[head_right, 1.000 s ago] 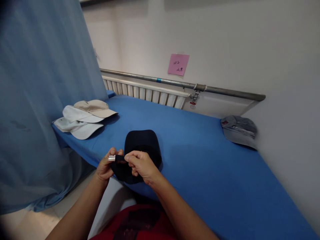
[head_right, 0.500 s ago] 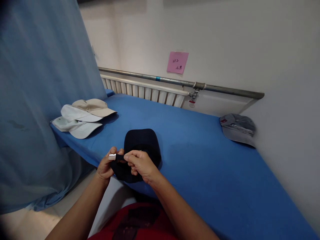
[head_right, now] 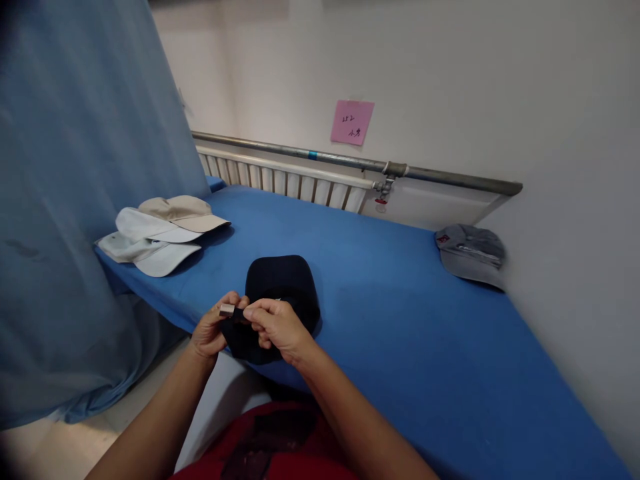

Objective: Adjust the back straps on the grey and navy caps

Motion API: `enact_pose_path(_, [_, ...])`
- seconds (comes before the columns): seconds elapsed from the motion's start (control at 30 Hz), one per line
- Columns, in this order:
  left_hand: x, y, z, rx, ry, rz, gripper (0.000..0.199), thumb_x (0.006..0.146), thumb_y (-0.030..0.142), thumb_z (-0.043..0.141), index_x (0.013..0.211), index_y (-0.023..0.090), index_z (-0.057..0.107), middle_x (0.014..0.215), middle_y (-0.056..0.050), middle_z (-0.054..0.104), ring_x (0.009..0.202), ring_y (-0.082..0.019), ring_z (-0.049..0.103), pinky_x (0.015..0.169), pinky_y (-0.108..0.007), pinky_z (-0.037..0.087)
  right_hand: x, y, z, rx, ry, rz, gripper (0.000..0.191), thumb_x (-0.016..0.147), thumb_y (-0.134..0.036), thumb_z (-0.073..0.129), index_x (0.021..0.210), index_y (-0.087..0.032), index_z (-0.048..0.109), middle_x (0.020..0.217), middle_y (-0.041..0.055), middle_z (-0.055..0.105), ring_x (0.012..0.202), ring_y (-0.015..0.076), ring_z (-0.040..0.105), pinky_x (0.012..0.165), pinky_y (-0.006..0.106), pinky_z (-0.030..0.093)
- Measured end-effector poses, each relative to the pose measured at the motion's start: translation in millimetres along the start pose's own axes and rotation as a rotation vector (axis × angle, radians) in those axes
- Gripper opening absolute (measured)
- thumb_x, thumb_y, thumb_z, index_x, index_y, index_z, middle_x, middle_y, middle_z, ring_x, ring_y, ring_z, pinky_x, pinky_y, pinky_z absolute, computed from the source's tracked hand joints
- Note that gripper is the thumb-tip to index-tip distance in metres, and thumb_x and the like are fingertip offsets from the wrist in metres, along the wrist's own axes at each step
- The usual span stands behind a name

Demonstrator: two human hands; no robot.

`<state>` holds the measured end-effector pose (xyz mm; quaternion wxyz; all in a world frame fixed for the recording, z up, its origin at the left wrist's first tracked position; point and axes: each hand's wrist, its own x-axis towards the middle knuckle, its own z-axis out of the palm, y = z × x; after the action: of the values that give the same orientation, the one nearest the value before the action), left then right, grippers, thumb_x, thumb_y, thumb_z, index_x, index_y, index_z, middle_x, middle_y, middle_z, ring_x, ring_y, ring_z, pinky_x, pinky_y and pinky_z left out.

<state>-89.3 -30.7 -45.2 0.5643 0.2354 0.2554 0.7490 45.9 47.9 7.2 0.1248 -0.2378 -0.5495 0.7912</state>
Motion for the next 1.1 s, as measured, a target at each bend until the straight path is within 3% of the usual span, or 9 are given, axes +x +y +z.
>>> enact_pose_path(0.2, [-1.6, 4.3, -1.0, 0.076, -0.006, -0.030, 0.026, 0.059, 0.023, 0.084, 0.076, 0.015, 0.066, 0.077, 0.000, 0.063, 0.069, -0.012, 0.062, 0.066, -0.021, 0.050, -5.0, -4.0, 3.4, -0.168, 0.064, -0.100, 0.017, 0.073, -0.033, 0.061, 0.067, -0.018, 0.059, 0.053, -0.0074, 0.043, 0.040, 0.0042, 0.033, 0.040, 0.021, 0.025])
enact_pose_path(0.43, [-2.9, 15.6, 10.8, 0.178, 0.025, -0.043, 0.027, 0.056, 0.018, 0.084, 0.077, 0.015, 0.068, 0.082, 0.000, 0.066, 0.070, -0.012, 0.063, 0.065, -0.019, 0.050, -17.9, -16.1, -2.2, -0.245, 0.120, -0.244, 0.015, 0.069, -0.020, 0.059, 0.084, -0.020, 0.062, 0.063, -0.0051, 0.057, 0.056, 0.0092, 0.050, 0.059, 0.024, 0.042])
enact_pose_path(0.6, [-4.1, 18.5, 21.8, 0.263, 0.008, -0.099, 0.023, 0.056, 0.012, 0.081, 0.073, 0.015, 0.066, 0.070, 0.000, 0.065, 0.063, -0.012, 0.062, 0.060, -0.019, 0.048, -20.2, -21.3, 0.8, -0.270, 0.076, -0.293, 0.012, 0.071, -0.023, 0.061, 0.082, -0.021, 0.058, 0.069, -0.0043, 0.058, 0.059, 0.0098, 0.052, 0.061, 0.026, 0.043])
enact_pose_path(0.8, [-5.8, 23.0, 19.6, 0.246, -0.013, -0.016, 0.024, 0.056, 0.018, 0.079, 0.076, 0.014, 0.067, 0.080, -0.002, 0.064, 0.068, -0.012, 0.059, 0.062, -0.019, 0.046, -30.7, -28.6, -5.8, -0.386, 0.092, -0.250, 0.023, 0.067, -0.016, 0.060, 0.090, -0.023, 0.059, 0.072, -0.0037, 0.060, 0.065, 0.0116, 0.055, 0.064, 0.026, 0.042])
enact_pose_path(1.1, [-4.0, 24.7, 26.6, 0.360, -0.011, -0.072, 0.025, 0.058, 0.017, 0.082, 0.079, 0.014, 0.068, 0.073, -0.002, 0.065, 0.065, -0.012, 0.059, 0.061, -0.019, 0.041, -30.8, -32.7, -0.4, -0.395, 0.060, -0.298, 0.020, 0.069, -0.013, 0.059, 0.086, -0.022, 0.060, 0.072, -0.0039, 0.060, 0.067, 0.0111, 0.055, 0.066, 0.026, 0.042])
